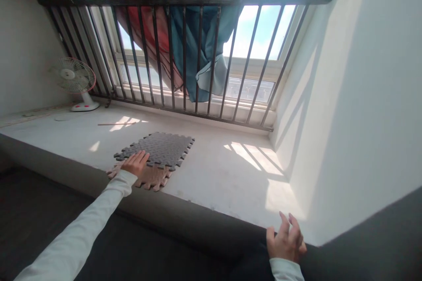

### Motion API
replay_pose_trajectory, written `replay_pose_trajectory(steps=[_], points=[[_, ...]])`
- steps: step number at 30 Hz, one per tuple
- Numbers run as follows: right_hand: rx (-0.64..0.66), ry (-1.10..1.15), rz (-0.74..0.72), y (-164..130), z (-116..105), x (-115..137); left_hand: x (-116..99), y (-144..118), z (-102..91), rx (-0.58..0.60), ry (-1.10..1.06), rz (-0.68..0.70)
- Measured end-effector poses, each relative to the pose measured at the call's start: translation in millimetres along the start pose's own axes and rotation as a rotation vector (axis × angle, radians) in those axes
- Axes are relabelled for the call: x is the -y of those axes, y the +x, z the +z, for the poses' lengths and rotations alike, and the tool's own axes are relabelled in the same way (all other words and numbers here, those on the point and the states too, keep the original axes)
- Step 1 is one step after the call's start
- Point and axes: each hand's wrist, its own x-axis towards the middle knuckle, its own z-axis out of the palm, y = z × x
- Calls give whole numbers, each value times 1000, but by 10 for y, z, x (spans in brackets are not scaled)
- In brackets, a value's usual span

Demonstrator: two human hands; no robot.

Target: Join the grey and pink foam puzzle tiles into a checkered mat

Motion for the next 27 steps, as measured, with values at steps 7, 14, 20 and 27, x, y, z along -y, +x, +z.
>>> replay_pose_trajectory(steps=[7, 14, 20, 27], points=[[71, 32, 36, -34, 82, 48, 487, -572, 243, 122, 163, -39], [64, -8, 9, -12, 80, 53, 603, -633, 334, 138, 144, -10], [122, 56, 65, -20, 104, 64, 693, -681, 383, 137, 148, 28], [115, 52, 50, -24, 120, 55, 791, -541, 537, 377, 171, 27]])
